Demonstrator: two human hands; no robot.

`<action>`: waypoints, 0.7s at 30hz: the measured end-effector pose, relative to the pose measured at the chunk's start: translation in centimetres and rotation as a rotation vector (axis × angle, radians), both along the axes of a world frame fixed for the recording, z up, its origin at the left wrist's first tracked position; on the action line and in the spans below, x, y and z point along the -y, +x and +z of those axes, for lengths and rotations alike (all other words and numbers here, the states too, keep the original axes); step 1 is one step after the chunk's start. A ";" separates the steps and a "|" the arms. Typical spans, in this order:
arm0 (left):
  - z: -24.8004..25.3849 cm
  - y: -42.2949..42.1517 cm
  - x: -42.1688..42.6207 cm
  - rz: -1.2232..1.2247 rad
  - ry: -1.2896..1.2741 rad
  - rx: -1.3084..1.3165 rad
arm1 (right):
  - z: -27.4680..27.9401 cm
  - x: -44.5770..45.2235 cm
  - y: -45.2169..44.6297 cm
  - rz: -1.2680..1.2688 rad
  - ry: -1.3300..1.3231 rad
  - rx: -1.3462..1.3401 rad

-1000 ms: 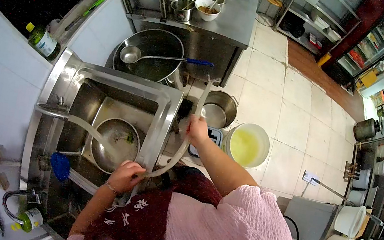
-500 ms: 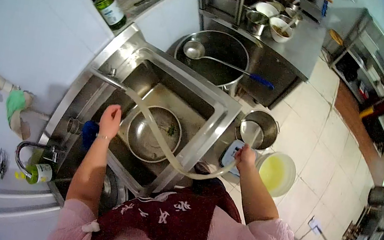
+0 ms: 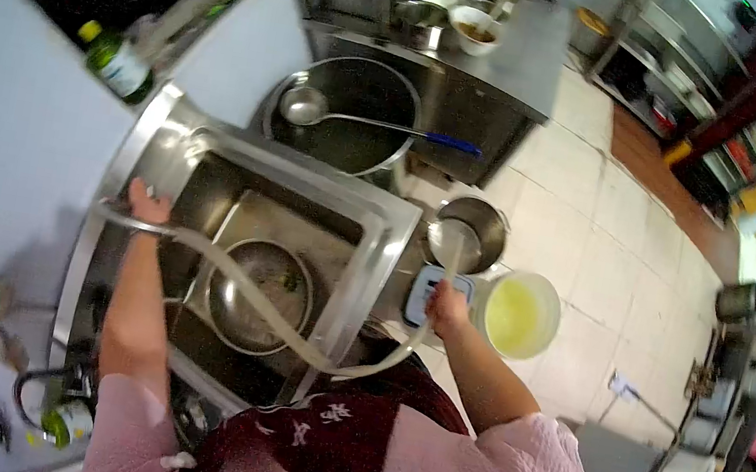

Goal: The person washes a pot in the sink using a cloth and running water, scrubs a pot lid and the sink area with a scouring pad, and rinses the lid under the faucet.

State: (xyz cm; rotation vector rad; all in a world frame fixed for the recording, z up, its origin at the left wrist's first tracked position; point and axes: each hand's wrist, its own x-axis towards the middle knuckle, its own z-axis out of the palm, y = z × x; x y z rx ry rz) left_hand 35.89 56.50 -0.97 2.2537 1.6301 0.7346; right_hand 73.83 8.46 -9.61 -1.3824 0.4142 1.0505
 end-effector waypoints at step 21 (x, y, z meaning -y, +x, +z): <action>-0.3 2.4 1.1 -0.152 -0.115 -0.910 | 1.1 -1.1 -0.2 -0.020 -0.022 0.026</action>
